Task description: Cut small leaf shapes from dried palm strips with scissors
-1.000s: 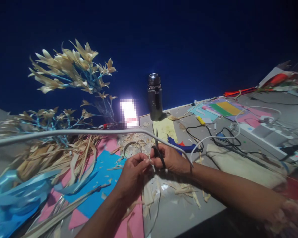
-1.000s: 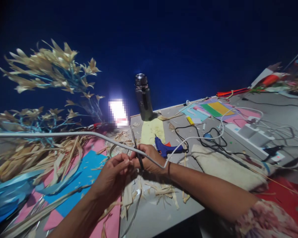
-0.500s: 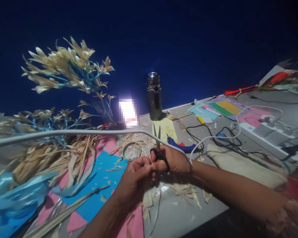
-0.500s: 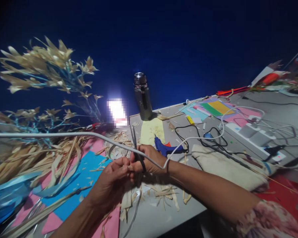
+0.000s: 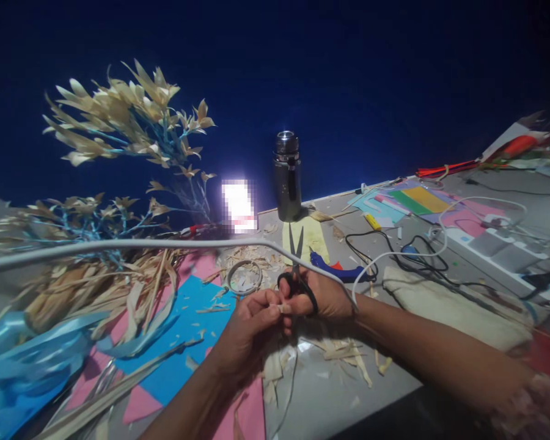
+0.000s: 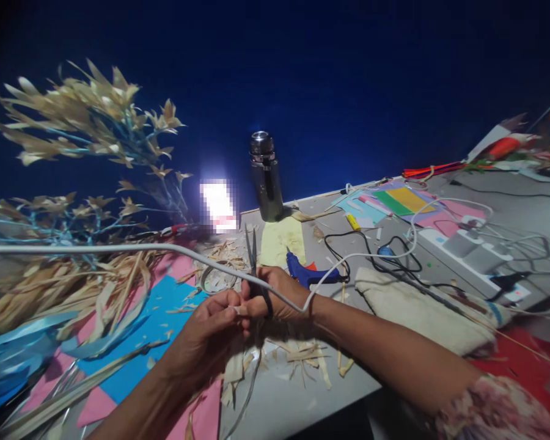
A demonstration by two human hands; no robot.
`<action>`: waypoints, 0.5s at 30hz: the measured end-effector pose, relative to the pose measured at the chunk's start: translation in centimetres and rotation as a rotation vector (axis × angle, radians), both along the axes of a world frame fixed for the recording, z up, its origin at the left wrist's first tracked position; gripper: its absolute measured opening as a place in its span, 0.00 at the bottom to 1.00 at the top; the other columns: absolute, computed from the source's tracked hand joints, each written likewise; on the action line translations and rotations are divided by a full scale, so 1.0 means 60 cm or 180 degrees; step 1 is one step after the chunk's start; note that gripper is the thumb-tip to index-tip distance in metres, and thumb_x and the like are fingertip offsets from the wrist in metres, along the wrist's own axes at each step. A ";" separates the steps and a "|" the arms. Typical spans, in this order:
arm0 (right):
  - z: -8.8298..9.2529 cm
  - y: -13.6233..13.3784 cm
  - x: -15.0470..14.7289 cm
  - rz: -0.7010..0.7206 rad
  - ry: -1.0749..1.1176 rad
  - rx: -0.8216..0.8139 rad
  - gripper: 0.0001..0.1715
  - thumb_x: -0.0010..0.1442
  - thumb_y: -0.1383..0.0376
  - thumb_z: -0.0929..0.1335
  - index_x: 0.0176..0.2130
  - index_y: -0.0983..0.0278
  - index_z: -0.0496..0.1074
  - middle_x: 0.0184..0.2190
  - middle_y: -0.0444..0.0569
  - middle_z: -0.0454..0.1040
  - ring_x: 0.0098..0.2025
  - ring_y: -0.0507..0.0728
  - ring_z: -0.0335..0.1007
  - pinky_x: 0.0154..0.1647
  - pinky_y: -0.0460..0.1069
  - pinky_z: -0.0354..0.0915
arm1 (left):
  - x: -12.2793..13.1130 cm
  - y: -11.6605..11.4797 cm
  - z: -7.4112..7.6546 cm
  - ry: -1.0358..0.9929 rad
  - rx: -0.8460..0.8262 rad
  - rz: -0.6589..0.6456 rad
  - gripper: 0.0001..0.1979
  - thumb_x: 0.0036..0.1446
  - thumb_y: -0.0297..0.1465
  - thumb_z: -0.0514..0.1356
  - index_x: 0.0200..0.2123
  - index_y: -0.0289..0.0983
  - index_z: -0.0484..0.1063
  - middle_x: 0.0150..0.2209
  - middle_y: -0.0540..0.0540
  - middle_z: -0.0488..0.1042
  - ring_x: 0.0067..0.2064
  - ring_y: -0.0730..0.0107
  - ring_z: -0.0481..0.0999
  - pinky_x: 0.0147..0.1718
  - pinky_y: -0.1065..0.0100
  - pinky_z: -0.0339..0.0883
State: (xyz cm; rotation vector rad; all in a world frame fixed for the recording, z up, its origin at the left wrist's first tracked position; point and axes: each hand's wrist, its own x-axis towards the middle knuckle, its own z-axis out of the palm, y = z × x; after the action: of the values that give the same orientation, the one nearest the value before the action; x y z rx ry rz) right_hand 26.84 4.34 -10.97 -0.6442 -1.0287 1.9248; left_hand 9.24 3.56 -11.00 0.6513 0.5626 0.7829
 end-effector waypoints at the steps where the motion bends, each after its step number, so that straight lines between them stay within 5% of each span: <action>1: 0.000 0.000 0.000 0.0079 0.0050 -0.0013 0.23 0.47 0.63 0.81 0.33 0.65 0.67 0.23 0.44 0.75 0.24 0.55 0.75 0.29 0.50 0.74 | -0.001 0.000 0.000 -0.0041 0.0040 -0.0076 0.12 0.49 0.30 0.73 0.27 0.33 0.71 0.27 0.46 0.73 0.29 0.72 0.73 0.30 0.73 0.66; 7: -0.001 0.003 0.002 0.0117 0.0075 0.0034 0.23 0.49 0.61 0.80 0.33 0.65 0.66 0.22 0.45 0.76 0.25 0.57 0.77 0.28 0.52 0.74 | -0.006 0.003 0.007 -0.0366 -0.0088 -0.0142 0.17 0.45 0.38 0.74 0.32 0.33 0.75 0.34 0.43 0.75 0.34 0.63 0.76 0.35 0.64 0.70; 15: -0.001 0.002 0.005 -0.0004 -0.0145 0.0032 0.24 0.48 0.63 0.80 0.39 0.66 0.69 0.28 0.50 0.80 0.29 0.56 0.78 0.32 0.49 0.73 | 0.001 0.004 0.002 0.0121 -0.0095 0.0269 0.11 0.52 0.30 0.71 0.30 0.34 0.72 0.26 0.47 0.73 0.28 0.72 0.73 0.31 0.72 0.66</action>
State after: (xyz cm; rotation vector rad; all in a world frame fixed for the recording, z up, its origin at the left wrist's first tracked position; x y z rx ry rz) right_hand 27.13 4.48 -11.03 -0.6855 -1.0653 1.9106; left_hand 9.29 3.80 -10.87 0.6191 0.6385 0.8411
